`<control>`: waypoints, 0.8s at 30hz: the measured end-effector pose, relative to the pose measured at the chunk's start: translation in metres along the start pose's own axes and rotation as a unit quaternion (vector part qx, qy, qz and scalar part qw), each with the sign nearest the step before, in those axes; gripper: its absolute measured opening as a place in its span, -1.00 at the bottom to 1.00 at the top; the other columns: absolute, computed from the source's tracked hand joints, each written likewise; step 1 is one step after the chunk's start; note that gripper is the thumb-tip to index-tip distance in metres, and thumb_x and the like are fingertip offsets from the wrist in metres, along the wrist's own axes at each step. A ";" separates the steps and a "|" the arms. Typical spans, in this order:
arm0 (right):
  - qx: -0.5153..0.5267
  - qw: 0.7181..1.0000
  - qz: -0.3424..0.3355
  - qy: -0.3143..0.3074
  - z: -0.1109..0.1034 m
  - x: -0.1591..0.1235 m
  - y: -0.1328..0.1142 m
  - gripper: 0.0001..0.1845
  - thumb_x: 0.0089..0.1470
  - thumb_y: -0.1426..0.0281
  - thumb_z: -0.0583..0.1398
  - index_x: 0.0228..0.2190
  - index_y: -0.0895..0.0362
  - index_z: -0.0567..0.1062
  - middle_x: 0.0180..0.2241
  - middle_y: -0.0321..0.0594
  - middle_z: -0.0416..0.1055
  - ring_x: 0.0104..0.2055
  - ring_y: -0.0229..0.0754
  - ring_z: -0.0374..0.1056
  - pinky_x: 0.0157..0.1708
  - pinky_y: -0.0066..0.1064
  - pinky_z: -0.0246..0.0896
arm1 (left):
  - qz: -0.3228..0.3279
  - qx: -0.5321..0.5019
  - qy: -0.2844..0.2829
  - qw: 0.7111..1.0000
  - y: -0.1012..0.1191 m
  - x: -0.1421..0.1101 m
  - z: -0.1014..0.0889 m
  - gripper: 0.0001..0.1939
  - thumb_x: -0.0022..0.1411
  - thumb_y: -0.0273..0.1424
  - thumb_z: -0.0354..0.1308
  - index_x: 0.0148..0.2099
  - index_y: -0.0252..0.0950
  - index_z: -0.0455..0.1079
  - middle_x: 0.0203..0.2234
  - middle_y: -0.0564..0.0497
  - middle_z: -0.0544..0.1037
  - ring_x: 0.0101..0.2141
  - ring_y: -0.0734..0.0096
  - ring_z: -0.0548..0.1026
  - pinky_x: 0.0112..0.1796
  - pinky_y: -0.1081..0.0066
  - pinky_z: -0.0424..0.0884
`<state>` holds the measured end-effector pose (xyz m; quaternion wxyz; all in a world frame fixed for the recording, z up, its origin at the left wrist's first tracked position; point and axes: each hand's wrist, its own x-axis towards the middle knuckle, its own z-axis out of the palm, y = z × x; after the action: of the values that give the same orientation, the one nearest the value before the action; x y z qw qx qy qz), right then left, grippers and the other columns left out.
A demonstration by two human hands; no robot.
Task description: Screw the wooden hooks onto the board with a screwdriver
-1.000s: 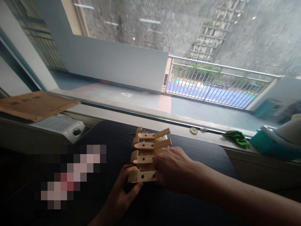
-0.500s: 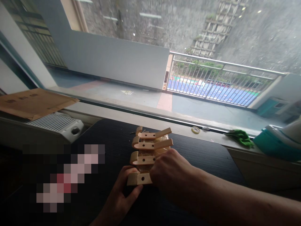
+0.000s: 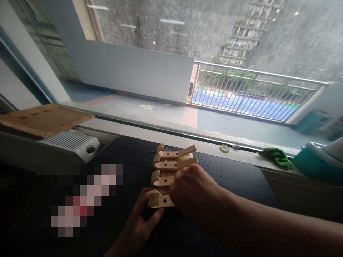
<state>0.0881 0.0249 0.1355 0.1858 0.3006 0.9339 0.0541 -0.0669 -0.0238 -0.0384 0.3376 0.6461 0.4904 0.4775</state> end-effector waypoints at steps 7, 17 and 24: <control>0.021 0.998 -0.065 -0.014 0.015 0.000 0.002 -0.79 -0.04 0.61 0.11 -0.57 0.16 0.47 -0.52 -0.24 0.47 -0.49 -0.19 0.35 -0.61 -0.38 -0.09 | 0.010 0.004 -0.011 1.000 0.001 0.000 -0.001 -0.73 0.15 -0.50 0.10 -0.10 -0.18 0.23 -0.18 -0.02 0.34 -0.13 0.27 0.40 -0.12 0.32 0.38; 0.141 0.982 0.108 -0.067 0.005 -0.004 0.010 -0.83 0.05 0.42 0.13 -0.48 0.16 0.51 -0.45 -0.22 0.52 -0.41 -0.17 0.42 -0.52 -0.42 0.01 | 0.013 0.008 -0.001 1.000 -0.007 -0.001 0.002 -0.72 0.16 -0.45 0.11 -0.06 -0.18 0.22 -0.13 -0.04 0.33 -0.07 0.23 0.37 -0.06 0.26 0.35; 0.002 0.998 -0.041 -0.037 0.003 -0.003 -0.001 -0.81 -0.01 0.61 0.13 -0.47 0.16 0.51 -0.44 -0.18 0.50 -0.40 -0.15 0.39 -0.55 -0.37 0.01 | 0.001 0.007 -0.014 1.000 -0.001 -0.001 -0.001 -0.72 0.17 -0.48 0.10 -0.06 -0.18 0.21 -0.14 -0.03 0.33 -0.10 0.26 0.38 -0.07 0.27 0.35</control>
<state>0.0908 0.0223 0.1338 0.2217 0.2641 0.9381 0.0334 -0.0679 -0.0243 -0.0396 0.3392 0.6559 0.4881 0.4653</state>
